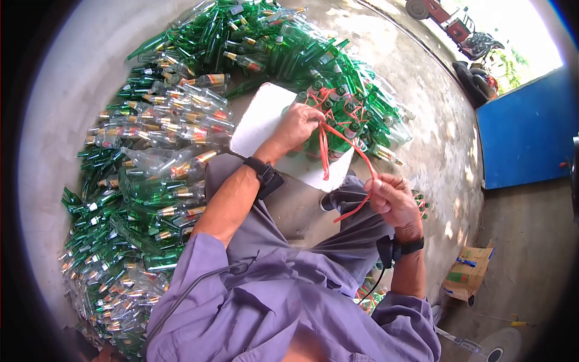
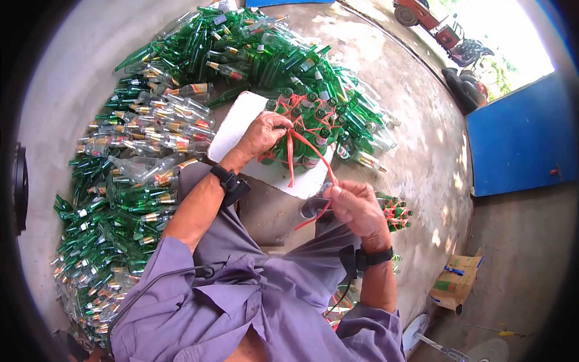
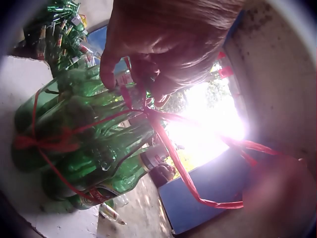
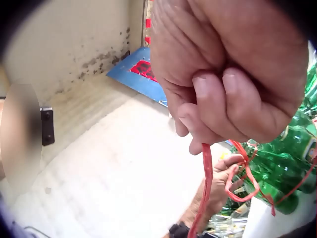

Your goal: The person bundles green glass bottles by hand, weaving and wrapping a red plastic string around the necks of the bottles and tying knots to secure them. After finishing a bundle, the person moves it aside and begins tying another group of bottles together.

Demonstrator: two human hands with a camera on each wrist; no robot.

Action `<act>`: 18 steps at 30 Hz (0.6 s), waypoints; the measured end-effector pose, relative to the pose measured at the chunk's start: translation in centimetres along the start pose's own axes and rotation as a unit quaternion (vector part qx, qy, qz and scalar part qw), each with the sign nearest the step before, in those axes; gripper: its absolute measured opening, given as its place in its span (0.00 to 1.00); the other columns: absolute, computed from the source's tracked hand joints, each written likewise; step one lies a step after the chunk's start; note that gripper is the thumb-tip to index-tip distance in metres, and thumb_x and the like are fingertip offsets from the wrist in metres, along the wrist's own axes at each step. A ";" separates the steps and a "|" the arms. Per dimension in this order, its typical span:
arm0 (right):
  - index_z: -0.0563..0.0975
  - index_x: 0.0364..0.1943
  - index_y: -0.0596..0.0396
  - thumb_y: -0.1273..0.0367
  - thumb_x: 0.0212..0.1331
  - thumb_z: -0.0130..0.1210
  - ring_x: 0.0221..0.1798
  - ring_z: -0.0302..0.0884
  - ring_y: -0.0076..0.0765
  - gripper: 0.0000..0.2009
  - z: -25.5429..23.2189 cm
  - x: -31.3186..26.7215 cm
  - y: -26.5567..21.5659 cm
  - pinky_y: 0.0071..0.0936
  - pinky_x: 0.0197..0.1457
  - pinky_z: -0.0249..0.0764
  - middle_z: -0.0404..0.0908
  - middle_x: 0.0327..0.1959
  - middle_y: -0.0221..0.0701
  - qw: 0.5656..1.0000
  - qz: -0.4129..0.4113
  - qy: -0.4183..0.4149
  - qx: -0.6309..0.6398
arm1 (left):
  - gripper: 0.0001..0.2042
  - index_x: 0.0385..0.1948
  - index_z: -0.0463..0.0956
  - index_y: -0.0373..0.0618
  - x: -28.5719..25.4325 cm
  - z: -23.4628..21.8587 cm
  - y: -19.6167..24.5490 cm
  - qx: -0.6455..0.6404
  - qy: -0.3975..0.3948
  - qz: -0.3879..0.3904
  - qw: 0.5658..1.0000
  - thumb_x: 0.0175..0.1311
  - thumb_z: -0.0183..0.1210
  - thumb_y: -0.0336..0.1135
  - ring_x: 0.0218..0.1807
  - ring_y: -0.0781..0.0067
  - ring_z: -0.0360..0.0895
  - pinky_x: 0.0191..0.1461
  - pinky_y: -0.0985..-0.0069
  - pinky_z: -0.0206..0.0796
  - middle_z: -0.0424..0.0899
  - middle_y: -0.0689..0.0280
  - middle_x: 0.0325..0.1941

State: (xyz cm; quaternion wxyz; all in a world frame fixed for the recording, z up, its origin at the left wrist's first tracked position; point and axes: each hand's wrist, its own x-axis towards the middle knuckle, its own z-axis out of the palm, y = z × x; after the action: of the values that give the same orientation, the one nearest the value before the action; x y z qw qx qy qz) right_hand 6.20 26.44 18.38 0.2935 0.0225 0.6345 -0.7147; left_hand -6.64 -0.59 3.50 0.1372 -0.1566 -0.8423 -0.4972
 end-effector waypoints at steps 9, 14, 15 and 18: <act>0.82 0.39 0.62 0.67 0.70 0.58 0.17 0.56 0.11 0.10 -0.3 3.8 -3.9 0.13 0.19 0.51 0.68 0.18 0.18 0.993 -0.065 0.036 -0.087 | 0.11 0.41 0.86 0.48 -0.2 -0.3 0.3 -0.003 -0.006 -0.010 1.000 0.56 0.64 0.27 0.61 0.57 0.75 0.69 0.64 0.66 0.86 0.60 0.49; 0.83 0.41 0.61 0.64 0.68 0.58 0.18 0.61 0.13 0.13 -2.1 9.0 -5.7 0.17 0.22 0.57 0.72 0.20 0.20 0.901 -0.145 0.171 -0.370 | 0.12 0.41 0.86 0.48 -0.1 0.0 0.0 -0.010 -0.009 -0.011 1.000 0.55 0.64 0.27 0.61 0.57 0.75 0.69 0.64 0.66 0.86 0.60 0.49; 0.83 0.43 0.60 0.62 0.65 0.59 0.21 0.69 0.20 0.14 -2.4 9.8 -6.1 0.24 0.27 0.64 0.77 0.21 0.26 0.866 -0.155 0.210 -0.427 | 0.12 0.42 0.86 0.48 -0.1 -0.1 0.1 -0.006 -0.013 -0.008 1.000 0.56 0.64 0.27 0.61 0.57 0.75 0.69 0.64 0.66 0.87 0.60 0.48; 0.82 0.49 0.59 0.63 0.63 0.58 0.30 0.81 0.36 0.16 -3.0 12.2 -5.4 0.36 0.37 0.75 0.84 0.27 0.38 0.757 -0.207 0.301 -0.542 | 0.11 0.42 0.86 0.49 -0.2 -0.2 0.3 -0.001 -0.012 -0.009 1.000 0.56 0.64 0.27 0.60 0.56 0.75 0.69 0.64 0.66 0.87 0.60 0.48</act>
State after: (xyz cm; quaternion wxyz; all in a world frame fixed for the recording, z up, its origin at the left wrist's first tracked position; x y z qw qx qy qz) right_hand -7.32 24.60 17.75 -0.1042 -0.0583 0.9606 -0.2508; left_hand -6.33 -0.67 3.72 0.1226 -0.1554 -0.8449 -0.4970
